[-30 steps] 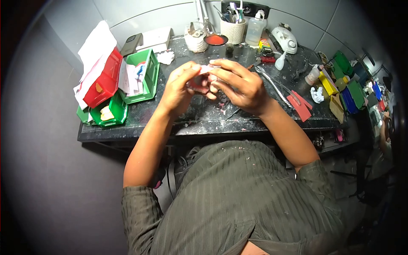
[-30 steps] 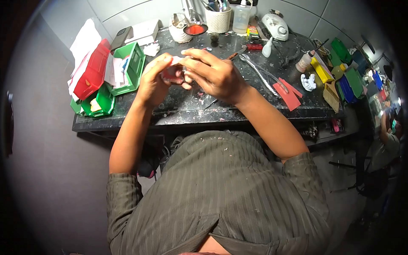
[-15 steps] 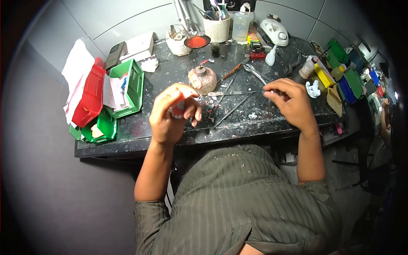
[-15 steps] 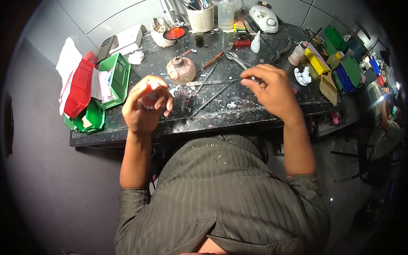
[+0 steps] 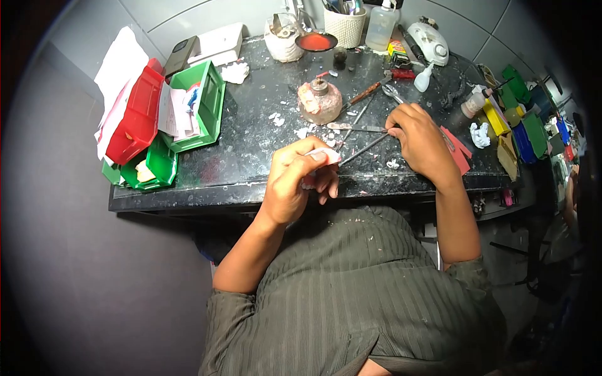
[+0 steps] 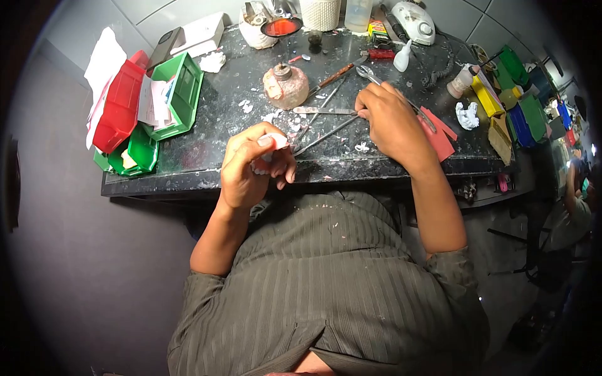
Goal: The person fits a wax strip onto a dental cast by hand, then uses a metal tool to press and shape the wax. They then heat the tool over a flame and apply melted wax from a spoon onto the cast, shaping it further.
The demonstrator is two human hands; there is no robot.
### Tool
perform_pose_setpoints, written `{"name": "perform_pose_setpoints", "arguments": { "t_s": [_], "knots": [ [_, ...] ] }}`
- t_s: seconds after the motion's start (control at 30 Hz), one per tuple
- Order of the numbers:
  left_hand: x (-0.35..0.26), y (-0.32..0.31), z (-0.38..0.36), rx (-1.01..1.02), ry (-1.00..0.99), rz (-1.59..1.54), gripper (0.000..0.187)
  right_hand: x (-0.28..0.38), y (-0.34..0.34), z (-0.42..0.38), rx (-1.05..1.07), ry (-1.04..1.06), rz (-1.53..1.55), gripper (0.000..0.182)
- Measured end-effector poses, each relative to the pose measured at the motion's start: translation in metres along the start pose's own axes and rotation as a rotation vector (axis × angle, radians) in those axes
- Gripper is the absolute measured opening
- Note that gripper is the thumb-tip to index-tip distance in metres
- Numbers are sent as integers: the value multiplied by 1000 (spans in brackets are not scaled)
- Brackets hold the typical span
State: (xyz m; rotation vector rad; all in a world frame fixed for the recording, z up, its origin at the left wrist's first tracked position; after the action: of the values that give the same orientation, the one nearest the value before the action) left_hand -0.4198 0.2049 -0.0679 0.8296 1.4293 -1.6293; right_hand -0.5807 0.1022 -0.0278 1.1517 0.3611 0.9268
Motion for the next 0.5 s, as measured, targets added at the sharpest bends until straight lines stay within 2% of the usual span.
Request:
{"name": "perform_pose_setpoints", "arguments": {
  "t_s": [0.1,0.2,0.27,0.3,0.4,0.43,0.5],
  "knots": [
    [0,0,-1,25,3,-60,36,6,4,-2,0,12,-29,9],
    [14,-16,-6,225,205,-583,36,9,11,-3,-37,28,-4,11],
    [17,-21,-10,224,294,-788,40,8,17,-5,-107,40,20,12],
    [17,-21,-10,221,293,-787,40,9,21,-7,-151,52,27,19],
    [17,-28,-12,264,342,-876,43,-2,28,-12,-223,-14,55,23],
    [17,-29,-13,273,339,-870,43,-4,28,-13,-222,-14,55,23],
    [17,-31,-13,281,335,-864,43,-21,44,-21,-387,-99,160,17]
  ]
}}
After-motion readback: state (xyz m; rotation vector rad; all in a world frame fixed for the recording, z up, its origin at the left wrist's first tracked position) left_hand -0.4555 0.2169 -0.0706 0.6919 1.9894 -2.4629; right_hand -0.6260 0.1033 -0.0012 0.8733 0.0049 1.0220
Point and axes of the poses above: each hand's wrist, its own z-axis towards the middle knuckle, its own y-axis out of the back of the hand, x = y × z, the point moved 10 cm from there along z, towards the middle knuckle, and after that the axes turned 5 degrees about -z, right-handed, at the moved point
